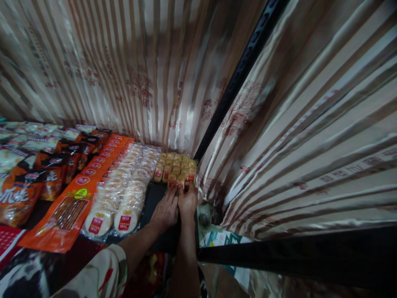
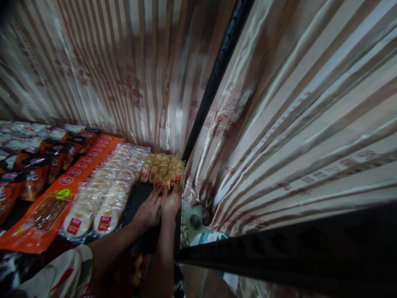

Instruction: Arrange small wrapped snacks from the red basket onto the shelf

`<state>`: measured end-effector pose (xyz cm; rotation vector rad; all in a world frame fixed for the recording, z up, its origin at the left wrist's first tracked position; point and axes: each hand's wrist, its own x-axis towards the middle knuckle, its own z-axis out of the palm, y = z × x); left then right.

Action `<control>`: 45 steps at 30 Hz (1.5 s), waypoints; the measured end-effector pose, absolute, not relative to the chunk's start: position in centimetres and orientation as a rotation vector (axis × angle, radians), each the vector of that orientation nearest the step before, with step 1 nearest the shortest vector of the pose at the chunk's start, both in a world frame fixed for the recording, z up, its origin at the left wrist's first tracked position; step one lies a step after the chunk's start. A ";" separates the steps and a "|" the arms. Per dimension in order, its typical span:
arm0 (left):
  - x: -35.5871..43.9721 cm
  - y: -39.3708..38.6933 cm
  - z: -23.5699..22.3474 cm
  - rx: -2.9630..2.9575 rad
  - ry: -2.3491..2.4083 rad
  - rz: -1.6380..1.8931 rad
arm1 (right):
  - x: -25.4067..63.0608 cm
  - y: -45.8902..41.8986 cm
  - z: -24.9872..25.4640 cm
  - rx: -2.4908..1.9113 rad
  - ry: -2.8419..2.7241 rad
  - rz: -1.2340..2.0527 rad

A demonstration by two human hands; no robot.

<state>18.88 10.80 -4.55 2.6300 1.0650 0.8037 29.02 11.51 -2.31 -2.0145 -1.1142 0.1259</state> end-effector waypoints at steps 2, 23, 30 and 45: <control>18.9 10.8 -4.6 2.618 1.063 0.816 | 28.9 11.4 -2.2 -2.008 -1.112 0.117; 18.9 10.7 -4.4 2.571 1.087 0.750 | 31.1 11.6 -0.2 -2.066 -0.927 -0.081; 18.9 10.7 -4.6 2.579 1.083 0.762 | 31.1 12.5 0.4 -2.163 -0.923 -0.001; 18.8 10.6 -4.0 2.572 1.097 0.711 | 30.5 12.6 0.4 -2.244 -0.896 -0.026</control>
